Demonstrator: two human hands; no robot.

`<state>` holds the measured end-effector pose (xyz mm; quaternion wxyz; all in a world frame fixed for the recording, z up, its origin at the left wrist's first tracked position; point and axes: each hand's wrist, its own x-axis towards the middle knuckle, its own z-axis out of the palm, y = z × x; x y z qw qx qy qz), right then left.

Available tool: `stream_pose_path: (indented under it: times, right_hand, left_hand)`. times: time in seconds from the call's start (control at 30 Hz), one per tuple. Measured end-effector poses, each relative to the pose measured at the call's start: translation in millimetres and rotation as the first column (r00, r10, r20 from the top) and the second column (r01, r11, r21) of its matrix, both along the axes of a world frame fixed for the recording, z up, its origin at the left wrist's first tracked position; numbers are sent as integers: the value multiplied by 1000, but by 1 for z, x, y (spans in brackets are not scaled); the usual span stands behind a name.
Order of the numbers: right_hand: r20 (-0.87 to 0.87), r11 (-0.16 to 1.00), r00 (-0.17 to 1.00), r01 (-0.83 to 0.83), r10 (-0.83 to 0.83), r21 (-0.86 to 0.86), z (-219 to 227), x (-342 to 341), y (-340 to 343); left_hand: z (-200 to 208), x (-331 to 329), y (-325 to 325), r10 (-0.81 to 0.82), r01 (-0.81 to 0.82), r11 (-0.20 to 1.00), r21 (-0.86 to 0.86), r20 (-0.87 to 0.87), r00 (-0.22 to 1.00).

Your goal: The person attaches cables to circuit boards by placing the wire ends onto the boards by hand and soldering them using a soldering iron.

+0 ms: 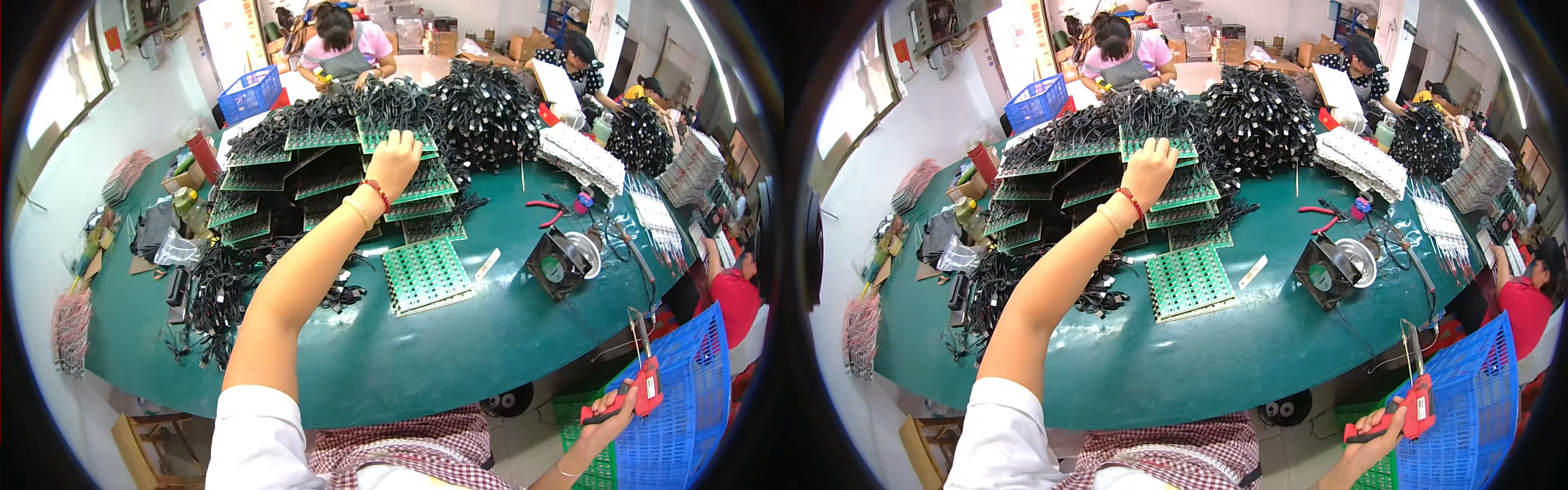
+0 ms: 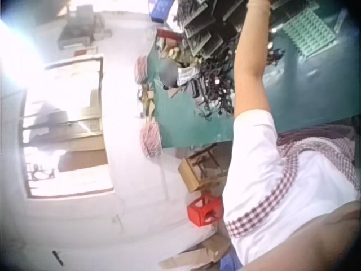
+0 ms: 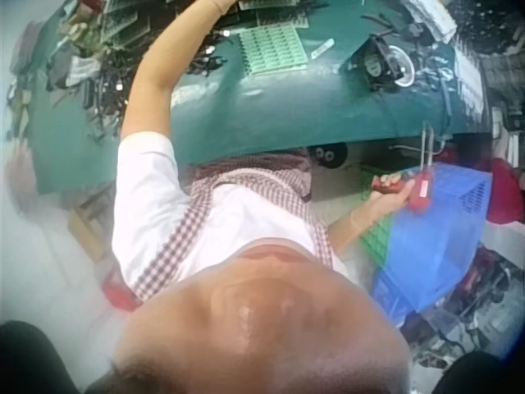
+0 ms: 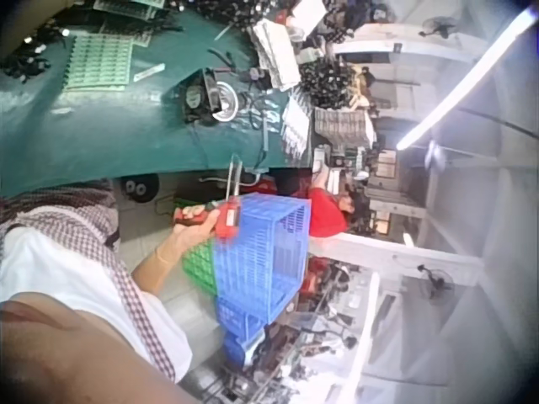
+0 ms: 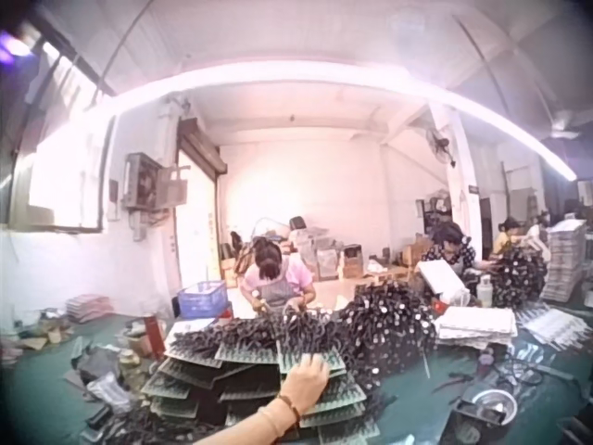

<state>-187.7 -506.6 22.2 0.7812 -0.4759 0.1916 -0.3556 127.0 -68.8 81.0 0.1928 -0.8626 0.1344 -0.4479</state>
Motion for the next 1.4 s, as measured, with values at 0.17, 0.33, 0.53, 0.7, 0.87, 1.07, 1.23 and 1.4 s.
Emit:
stream_pose_path:
  times: [0.17,0.33,0.53,0.7,0.87,1.07,1.23,1.4]
  right_hand:
    - [90,994,990,-113,112,6,6,16,17]
    - [91,986,982,-163,164,-20,13,14,19]
    - [59,981,979,-192,193,-34,9,10,23]
    - [64,971,969,-238,239,-26,6,4,30]
    - [57,957,956,-284,287,-62,5,-2,42]
    - [72,915,912,-400,403,-53,-1,-15,80]
    - [-6,789,791,-609,612,75,-15,-25,141]
    - [-11,605,625,-750,781,267,-51,-12,166]
  left_hand:
    - [-7,-34,-12,-254,279,926,-254,125,959]
    - [-105,-128,-55,-228,-10,954,-299,-749,622]
    - [-96,-128,-46,-215,-96,945,-314,-813,541]
    - [-103,-139,-48,-277,-84,927,-365,-820,501]
    - [-97,-156,-49,-274,4,929,-370,-680,680]
    - [-98,-288,-91,-48,-18,993,-119,-527,849]
    - [-101,-354,-103,-306,9,910,-415,-656,689]
    - [24,-438,-34,-540,37,662,-749,-442,716]
